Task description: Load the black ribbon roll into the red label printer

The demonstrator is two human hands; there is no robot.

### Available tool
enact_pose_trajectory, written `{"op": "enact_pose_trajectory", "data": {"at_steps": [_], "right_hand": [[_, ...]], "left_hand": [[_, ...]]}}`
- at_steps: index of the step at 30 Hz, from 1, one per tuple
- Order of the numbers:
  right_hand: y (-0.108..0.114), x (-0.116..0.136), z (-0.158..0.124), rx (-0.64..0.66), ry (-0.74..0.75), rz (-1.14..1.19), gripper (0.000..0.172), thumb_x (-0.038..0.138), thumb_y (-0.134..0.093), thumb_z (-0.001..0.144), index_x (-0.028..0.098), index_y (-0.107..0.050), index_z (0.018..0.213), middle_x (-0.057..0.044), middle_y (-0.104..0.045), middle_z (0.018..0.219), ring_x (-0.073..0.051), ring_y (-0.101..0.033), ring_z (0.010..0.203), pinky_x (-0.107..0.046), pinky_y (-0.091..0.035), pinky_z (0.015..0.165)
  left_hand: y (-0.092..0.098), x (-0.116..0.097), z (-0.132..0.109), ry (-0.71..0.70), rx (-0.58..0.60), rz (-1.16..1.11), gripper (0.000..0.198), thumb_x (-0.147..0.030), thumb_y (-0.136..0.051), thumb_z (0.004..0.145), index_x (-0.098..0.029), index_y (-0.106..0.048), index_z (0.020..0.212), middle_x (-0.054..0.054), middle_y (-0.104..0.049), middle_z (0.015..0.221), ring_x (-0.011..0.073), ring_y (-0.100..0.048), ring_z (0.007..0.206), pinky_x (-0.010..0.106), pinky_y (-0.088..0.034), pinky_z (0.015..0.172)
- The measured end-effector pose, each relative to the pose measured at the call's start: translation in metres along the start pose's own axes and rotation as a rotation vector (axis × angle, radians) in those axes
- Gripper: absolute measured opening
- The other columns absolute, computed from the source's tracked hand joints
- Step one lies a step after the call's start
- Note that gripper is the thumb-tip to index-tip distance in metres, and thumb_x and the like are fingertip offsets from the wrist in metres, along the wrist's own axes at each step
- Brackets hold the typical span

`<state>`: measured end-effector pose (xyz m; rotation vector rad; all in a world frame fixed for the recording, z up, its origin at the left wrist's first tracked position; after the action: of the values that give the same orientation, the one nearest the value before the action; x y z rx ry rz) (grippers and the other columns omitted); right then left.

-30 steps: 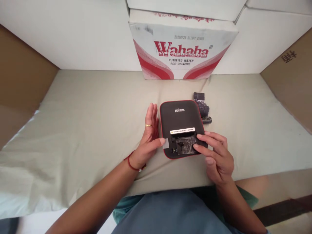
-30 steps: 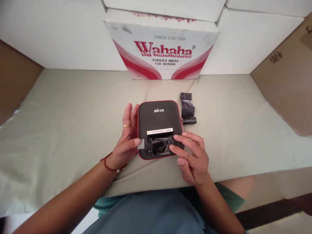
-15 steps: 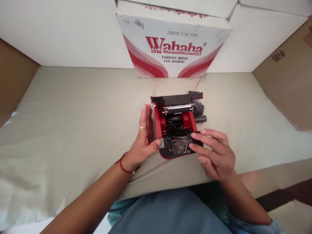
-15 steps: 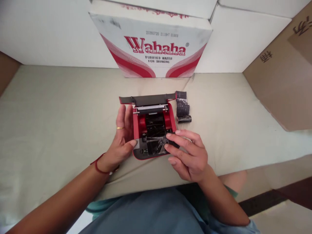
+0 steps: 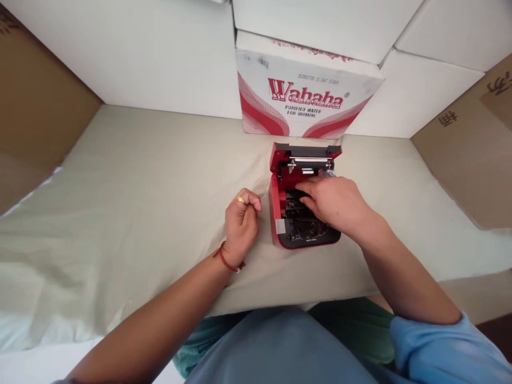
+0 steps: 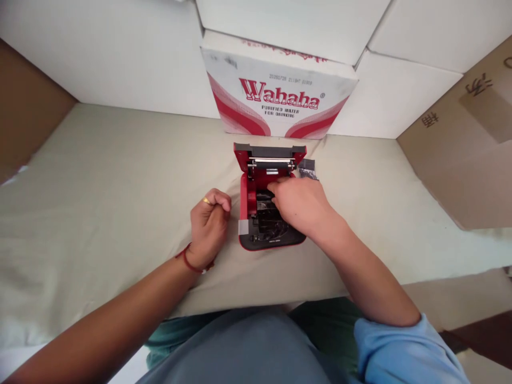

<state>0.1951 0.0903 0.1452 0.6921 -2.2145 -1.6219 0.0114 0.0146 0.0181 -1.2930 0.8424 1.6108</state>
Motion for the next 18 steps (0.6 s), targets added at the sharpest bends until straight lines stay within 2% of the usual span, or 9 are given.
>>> {"op": "enact_pose_trajectory", "data": {"at_steps": [2, 6, 11, 15, 18], "right_hand": [[0.005, 0.009, 0.003, 0.054, -0.023, -0.073, 0.033, 0.023, -0.065, 0.111, 0.026, -0.085, 0.136, -0.014, -0.089, 0.134, -0.037, -0.083, 0.116, -0.040, -0.056, 0.084], [0.010, 0.016, 0.006, 0.086, -0.040, -0.123, 0.027, 0.017, -0.065, 0.107, 0.022, -0.087, 0.123, -0.019, -0.089, 0.123, -0.040, -0.083, 0.115, -0.042, -0.057, 0.083], [0.005, 0.010, 0.008, 0.059, -0.033, -0.083, 0.030, 0.019, -0.067, 0.106, 0.022, -0.085, 0.131, -0.017, -0.089, 0.124, -0.038, -0.084, 0.112, -0.040, -0.057, 0.083], [0.005, -0.003, -0.005, -0.033, 0.008, 0.103, 0.033, 0.019, -0.070, 0.104, 0.023, -0.084, 0.134, -0.013, -0.090, 0.126, -0.033, -0.084, 0.109, -0.038, -0.058, 0.085], [0.013, -0.022, -0.036, -0.169, 0.115, 0.376, 0.032, 0.025, -0.072, 0.104, 0.026, -0.085, 0.133, -0.004, -0.088, 0.101, -0.022, -0.078, 0.081, -0.033, -0.058, 0.073]], "left_hand": [[-0.001, -0.001, 0.000, 0.002, 0.039, 0.007, 0.017, -0.014, -0.057, 0.087, -0.024, -0.056, 0.074, 0.000, -0.059, 0.076, 0.0171, -0.052, 0.073, 0.032, -0.043, 0.074], [-0.002, -0.001, 0.001, 0.015, 0.073, 0.010, 0.013, -0.015, -0.054, 0.081, -0.025, -0.056, 0.072, -0.001, -0.061, 0.074, 0.0171, -0.053, 0.072, 0.032, -0.043, 0.075], [-0.004, 0.001, 0.002, 0.029, 0.076, 0.007, 0.011, -0.017, -0.054, 0.079, -0.025, -0.055, 0.071, -0.001, -0.060, 0.073, 0.0169, -0.053, 0.071, 0.032, -0.043, 0.073], [-0.004, 0.004, 0.004, 0.056, 0.054, -0.007, 0.014, -0.020, -0.055, 0.085, -0.024, -0.057, 0.072, -0.001, -0.058, 0.072, 0.0170, -0.052, 0.070, 0.031, -0.044, 0.072], [-0.004, 0.004, 0.006, 0.083, 0.035, -0.017, 0.013, -0.026, -0.061, 0.094, -0.023, -0.068, 0.084, -0.001, -0.060, 0.080, 0.0168, -0.054, 0.074, 0.030, -0.046, 0.074]]}}
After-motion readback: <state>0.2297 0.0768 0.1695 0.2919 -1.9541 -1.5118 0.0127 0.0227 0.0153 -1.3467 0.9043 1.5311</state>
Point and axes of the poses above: each hand's wrist, its own z-axis towards the middle knuckle, its own y-axis out of the back of the hand, x = y × z, the point moved 4 cm from there along z, towards the middle knuckle
